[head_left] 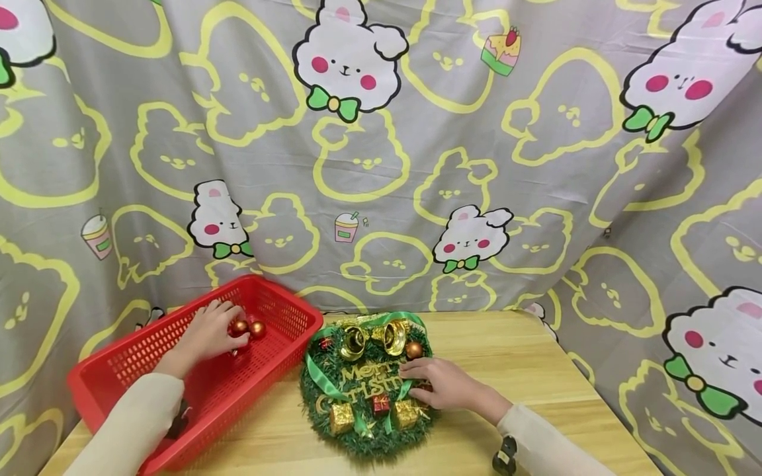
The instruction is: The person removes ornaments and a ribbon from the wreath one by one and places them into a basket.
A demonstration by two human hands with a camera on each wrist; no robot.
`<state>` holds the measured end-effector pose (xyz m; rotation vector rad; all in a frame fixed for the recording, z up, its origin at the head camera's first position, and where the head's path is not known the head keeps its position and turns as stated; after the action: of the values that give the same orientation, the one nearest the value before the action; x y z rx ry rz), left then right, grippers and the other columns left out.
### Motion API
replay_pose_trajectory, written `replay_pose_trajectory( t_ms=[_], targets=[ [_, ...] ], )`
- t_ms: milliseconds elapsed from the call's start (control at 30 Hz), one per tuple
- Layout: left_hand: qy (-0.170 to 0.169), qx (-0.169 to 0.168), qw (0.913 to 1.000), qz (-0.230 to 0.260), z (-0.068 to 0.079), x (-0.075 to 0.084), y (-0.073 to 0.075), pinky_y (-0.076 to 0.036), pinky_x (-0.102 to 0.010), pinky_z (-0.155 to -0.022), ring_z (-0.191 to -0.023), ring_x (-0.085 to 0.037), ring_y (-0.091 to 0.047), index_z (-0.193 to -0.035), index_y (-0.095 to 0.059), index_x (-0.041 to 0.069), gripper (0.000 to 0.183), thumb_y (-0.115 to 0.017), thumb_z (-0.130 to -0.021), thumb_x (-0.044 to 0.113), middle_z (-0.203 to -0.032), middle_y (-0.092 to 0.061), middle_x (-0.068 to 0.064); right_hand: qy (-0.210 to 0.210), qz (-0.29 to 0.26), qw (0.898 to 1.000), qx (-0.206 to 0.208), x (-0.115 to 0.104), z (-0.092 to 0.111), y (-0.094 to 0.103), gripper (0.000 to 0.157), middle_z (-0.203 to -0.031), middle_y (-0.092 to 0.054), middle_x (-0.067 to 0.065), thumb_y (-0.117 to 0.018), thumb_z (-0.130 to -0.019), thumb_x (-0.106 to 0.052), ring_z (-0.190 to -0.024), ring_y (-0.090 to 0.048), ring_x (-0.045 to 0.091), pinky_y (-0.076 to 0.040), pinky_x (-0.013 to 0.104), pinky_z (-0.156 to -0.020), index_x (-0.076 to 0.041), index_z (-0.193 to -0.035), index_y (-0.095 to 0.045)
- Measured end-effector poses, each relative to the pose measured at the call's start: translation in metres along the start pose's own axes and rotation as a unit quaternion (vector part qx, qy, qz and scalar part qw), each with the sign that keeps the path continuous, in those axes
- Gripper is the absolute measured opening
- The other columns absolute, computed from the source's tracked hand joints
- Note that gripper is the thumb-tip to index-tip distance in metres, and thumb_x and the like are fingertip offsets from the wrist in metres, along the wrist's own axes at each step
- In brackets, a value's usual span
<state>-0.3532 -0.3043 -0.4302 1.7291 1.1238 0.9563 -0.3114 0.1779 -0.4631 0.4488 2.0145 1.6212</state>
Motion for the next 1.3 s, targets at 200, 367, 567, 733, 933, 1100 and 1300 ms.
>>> replay_pose_trajectory(
  t_ms=[200, 367, 567, 733, 933, 1100, 1300],
  targets=[
    [-0.020, 0.028, 0.9994, -0.003, -0.007, 0.008, 0.013, -0.046, -0.060, -0.086, -0.103, -0.037, -0.054, -0.103, -0.070, 0.007, 0.035, -0.081, -0.078, 0.029, -0.111, -0.068, -0.018, 0.005, 0.003, 1.000, -0.001, -0.001, 0.000, 0.003, 0.038, -0.140, -0.064, 0.010, -0.061, -0.102, -0.027, -0.126, -0.064, 0.028, -0.053, 0.045, -0.101, -0.008, -0.135, -0.066],
    [-0.034, 0.050, 0.9982, -0.007, -0.014, 0.017, 0.027, -0.045, -0.059, -0.085, -0.101, -0.035, -0.054, -0.102, -0.068, 0.009, 0.032, -0.081, -0.079, 0.029, -0.107, -0.067, -0.014, 0.001, -0.002, 1.000, -0.011, 0.000, -0.001, 0.004, 0.040, -0.143, -0.062, 0.010, -0.059, -0.103, -0.027, -0.129, -0.062, 0.028, -0.053, 0.046, -0.102, -0.007, -0.137, -0.064],
    [-0.066, 0.080, 0.9945, -0.018, -0.022, 0.033, 0.041, -0.045, -0.054, -0.084, -0.098, -0.031, -0.052, -0.101, -0.068, 0.011, 0.031, -0.081, -0.078, 0.028, -0.106, -0.068, -0.012, -0.010, -0.010, 1.000, -0.017, 0.003, -0.003, 0.005, 0.040, -0.145, -0.060, 0.010, -0.058, -0.104, -0.026, -0.132, -0.060, 0.028, -0.050, 0.048, -0.105, -0.007, -0.139, -0.063],
    [-0.094, 0.107, 0.9897, -0.018, -0.029, 0.049, 0.054, -0.044, -0.055, -0.087, -0.100, -0.032, -0.053, -0.100, -0.069, 0.011, 0.029, -0.080, -0.079, 0.028, -0.105, -0.068, -0.012, 0.003, -0.009, 1.000, -0.004, 0.002, -0.004, 0.005, 0.039, -0.144, -0.061, 0.011, -0.059, -0.103, -0.024, -0.130, -0.061, 0.029, -0.051, 0.048, -0.104, -0.006, -0.138, -0.063],
    [-0.125, 0.156, 0.9799, -0.006, -0.040, 0.071, 0.073, -0.043, -0.053, -0.084, -0.099, -0.033, -0.055, -0.099, -0.069, 0.011, 0.029, -0.078, -0.079, 0.029, -0.101, -0.068, -0.010, 0.016, -0.010, 1.000, 0.007, 0.000, 0.000, 0.003, 0.039, -0.143, -0.062, 0.012, -0.059, -0.102, -0.022, -0.129, -0.062, 0.031, -0.052, 0.049, -0.103, -0.004, -0.137, -0.063],
    [-0.156, 0.171, 0.9728, 0.004, -0.046, 0.092, 0.082, -0.044, -0.053, -0.086, -0.098, -0.031, -0.056, -0.102, -0.070, 0.009, 0.032, -0.079, -0.078, 0.030, -0.100, -0.068, -0.009, 0.014, -0.018, 1.000, 0.010, -0.001, 0.002, 0.000, 0.039, -0.144, -0.061, 0.012, -0.060, -0.102, -0.023, -0.128, -0.062, 0.030, -0.057, 0.033, -0.088, -0.004, -0.137, -0.064],
    [-0.194, 0.162, 0.9675, 0.007, -0.046, 0.131, 0.080, -0.046, -0.052, -0.085, -0.100, -0.031, -0.056, -0.105, -0.071, 0.008, 0.038, -0.079, -0.078, 0.032, -0.103, -0.069, -0.009, 0.005, -0.013, 1.000, 0.006, -0.002, 0.004, -0.003, 0.039, -0.144, -0.061, 0.012, -0.059, -0.103, -0.024, -0.128, -0.062, 0.029, -0.054, 0.027, -0.076, -0.005, -0.137, -0.064]
  ],
)
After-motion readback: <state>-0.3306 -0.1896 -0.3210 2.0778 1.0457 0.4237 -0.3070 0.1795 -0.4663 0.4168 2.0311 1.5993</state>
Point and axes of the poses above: each hand's wrist, its own z-axis away from the middle knuckle, its own y-axis out of the back of the hand, x = y × z, the point moved 3 cm from there along -z, towards the middle knuckle
